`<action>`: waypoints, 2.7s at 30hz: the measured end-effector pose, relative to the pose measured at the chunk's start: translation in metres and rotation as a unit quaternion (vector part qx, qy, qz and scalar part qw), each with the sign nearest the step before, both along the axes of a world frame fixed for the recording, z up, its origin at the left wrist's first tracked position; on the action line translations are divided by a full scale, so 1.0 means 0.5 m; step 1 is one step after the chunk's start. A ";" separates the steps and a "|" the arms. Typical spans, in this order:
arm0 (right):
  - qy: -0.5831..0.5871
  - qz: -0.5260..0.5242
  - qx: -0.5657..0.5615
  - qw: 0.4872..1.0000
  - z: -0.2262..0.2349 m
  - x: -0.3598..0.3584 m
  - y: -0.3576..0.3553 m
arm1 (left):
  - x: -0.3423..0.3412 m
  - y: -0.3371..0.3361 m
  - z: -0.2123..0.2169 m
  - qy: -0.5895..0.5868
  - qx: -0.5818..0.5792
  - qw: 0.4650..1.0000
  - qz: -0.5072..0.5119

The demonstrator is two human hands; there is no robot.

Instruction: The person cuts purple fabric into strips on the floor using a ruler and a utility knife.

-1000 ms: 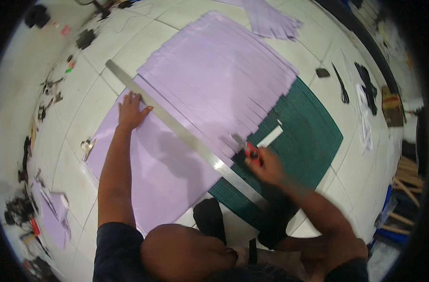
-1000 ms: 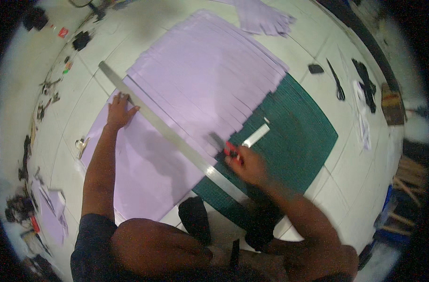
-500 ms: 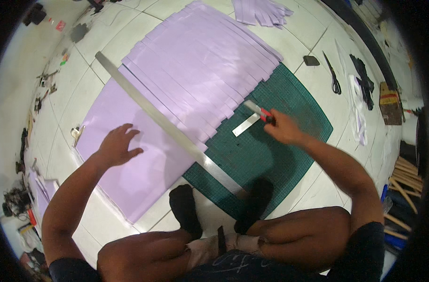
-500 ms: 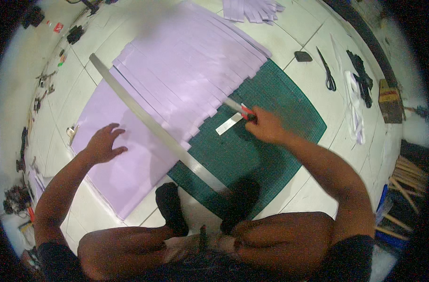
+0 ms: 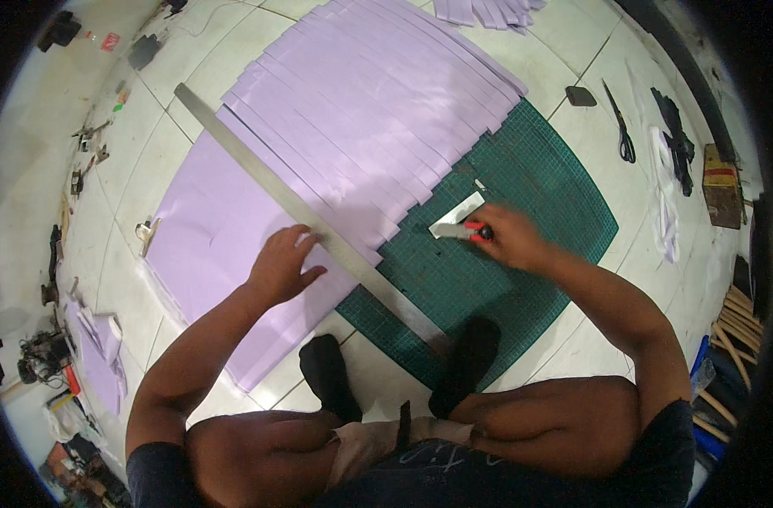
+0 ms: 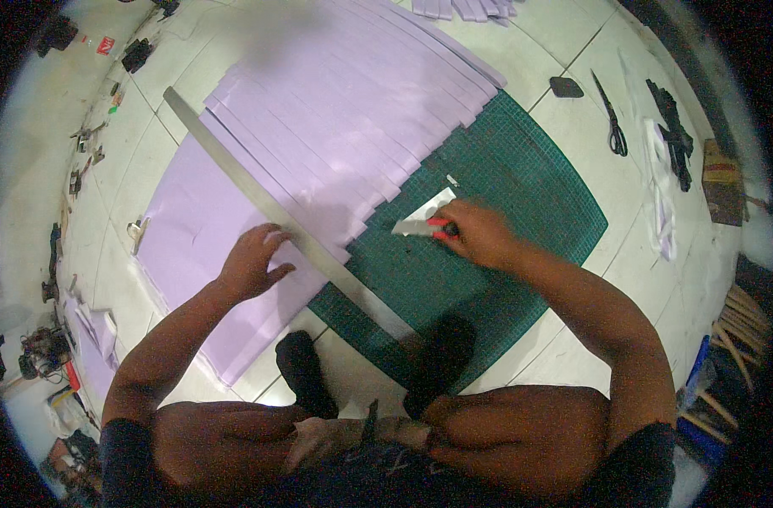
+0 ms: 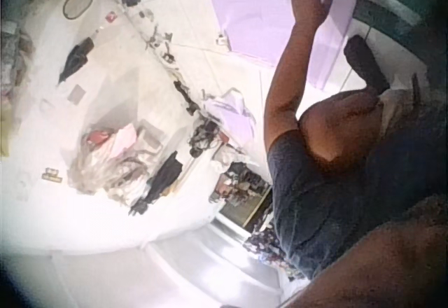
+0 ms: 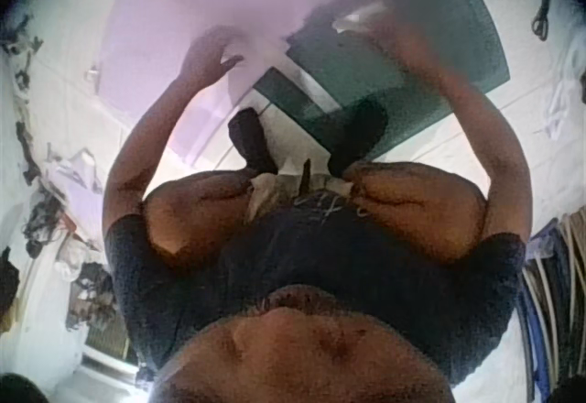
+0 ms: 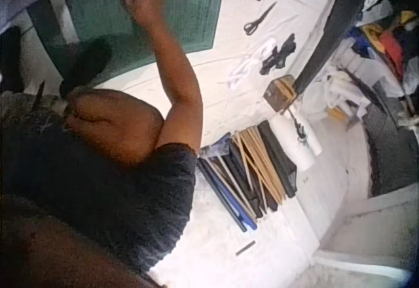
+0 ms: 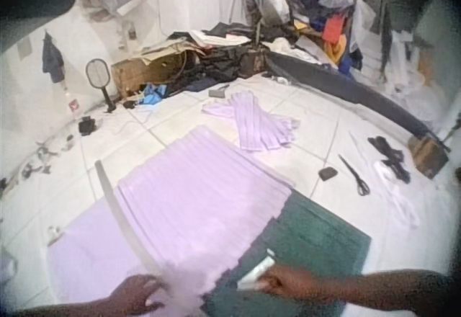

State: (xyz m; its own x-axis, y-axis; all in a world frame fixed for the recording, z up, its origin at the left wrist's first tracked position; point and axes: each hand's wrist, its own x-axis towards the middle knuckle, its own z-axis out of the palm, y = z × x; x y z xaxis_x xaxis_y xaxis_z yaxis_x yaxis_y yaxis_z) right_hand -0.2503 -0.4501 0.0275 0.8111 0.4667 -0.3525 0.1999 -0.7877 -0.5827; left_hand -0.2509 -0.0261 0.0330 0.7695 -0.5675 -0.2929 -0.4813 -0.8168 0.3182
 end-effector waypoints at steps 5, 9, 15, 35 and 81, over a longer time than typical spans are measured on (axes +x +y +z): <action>0.044 0.109 -0.042 0.992 0.065 -0.049 0.042 | 0.032 0.054 -0.022 -0.020 -0.008 0.996 0.090; 0.050 0.084 -0.056 0.994 0.091 -0.091 0.102 | 0.066 0.071 -0.050 -0.065 -0.065 0.990 0.110; -0.024 -0.042 -0.020 0.999 -0.020 -0.189 0.246 | 0.061 0.072 -0.082 -0.014 -0.086 0.987 0.138; -0.108 -0.132 0.022 0.985 -0.095 -0.284 0.312 | 0.055 0.071 -0.096 -0.060 -0.110 0.987 0.099; 0.006 -0.429 0.190 0.883 -0.141 -0.100 0.251 | 0.045 0.042 -0.103 -0.033 -0.097 0.977 0.186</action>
